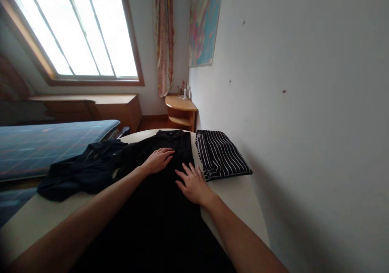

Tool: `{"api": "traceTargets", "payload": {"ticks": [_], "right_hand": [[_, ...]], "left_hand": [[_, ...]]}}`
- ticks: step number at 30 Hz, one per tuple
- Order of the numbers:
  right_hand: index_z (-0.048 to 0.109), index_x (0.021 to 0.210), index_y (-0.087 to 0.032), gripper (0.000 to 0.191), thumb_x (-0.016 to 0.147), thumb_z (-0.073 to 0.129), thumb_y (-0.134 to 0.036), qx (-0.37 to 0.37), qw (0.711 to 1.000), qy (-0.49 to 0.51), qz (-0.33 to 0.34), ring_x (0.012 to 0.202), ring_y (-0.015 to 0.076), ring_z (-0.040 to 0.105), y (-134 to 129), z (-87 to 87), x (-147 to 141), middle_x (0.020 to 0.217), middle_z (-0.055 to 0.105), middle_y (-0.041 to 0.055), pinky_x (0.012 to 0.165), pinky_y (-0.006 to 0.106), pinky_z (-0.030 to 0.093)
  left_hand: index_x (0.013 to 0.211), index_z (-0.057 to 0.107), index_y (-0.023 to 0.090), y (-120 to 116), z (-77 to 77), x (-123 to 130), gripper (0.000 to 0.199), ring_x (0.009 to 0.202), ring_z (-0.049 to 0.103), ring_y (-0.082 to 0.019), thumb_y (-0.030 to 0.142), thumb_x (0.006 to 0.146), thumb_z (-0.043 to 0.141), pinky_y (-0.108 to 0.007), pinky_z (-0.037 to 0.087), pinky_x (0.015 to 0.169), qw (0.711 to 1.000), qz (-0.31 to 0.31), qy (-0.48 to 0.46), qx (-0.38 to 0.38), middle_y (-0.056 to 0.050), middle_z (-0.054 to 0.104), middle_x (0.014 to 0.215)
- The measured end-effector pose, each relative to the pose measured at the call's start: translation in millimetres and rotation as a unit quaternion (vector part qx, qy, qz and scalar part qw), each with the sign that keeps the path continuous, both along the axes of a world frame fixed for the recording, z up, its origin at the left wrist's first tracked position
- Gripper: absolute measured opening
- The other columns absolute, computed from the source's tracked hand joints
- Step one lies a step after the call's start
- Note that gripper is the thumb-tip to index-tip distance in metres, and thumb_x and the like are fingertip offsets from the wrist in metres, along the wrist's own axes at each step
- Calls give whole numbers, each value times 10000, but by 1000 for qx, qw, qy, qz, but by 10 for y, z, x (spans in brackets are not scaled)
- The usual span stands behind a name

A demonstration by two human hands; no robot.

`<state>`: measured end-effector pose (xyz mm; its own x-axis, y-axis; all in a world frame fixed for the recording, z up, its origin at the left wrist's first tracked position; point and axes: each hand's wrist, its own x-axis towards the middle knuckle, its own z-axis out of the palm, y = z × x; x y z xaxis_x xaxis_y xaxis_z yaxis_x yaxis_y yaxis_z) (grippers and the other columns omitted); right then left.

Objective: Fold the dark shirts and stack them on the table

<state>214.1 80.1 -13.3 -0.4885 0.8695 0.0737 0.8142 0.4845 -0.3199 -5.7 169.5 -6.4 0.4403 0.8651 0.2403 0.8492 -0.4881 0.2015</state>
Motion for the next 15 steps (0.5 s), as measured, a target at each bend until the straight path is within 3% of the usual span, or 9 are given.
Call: {"api": "traceTargets", "payload": {"ticks": [4, 8, 11, 15], "right_hand": [[531, 1416, -304, 468, 956, 519, -387, -20, 999, 18, 46, 1485, 319, 224, -167, 101, 89, 1581, 343, 94, 1185, 584, 154], [688, 1226, -216, 362, 879, 594, -259, -47, 988, 82, 119, 1437, 268, 357, -301, 168, 224, 1487, 487, 113, 1182, 461, 277], [737, 1057, -201, 301, 831, 549, -136, -54, 980, 145, 126, 1364, 230, 470, -326, 142, 301, 1370, 610, 92, 1156, 409, 335], [737, 973, -195, 286, 816, 518, -99, -31, 976, 198, 91, 1222, 209, 598, -273, 72, 286, 1199, 712, 71, 1085, 385, 413]], "left_hand": [[1392, 537, 273, -562, -36, 8, 433, 1381, 414, -279, 315, 966, 481, -458, 363, 1129, 998, -64, -21, -8, -70, 436, 1523], [1261, 622, 271, -1082, -28, 40, 391, 1460, 281, -304, 164, 905, 498, -504, 326, 1155, 992, -124, -16, -27, -52, 311, 1596], [1202, 618, 243, -1408, 29, 98, 378, 1474, 250, -299, 110, 870, 495, -506, 325, 1157, 987, -157, -12, -26, -57, 338, 1582], [1143, 598, 229, -1783, 105, 149, 332, 1441, 325, -281, 100, 853, 504, -486, 333, 1152, 980, -198, -14, -31, -59, 512, 1448]]}}
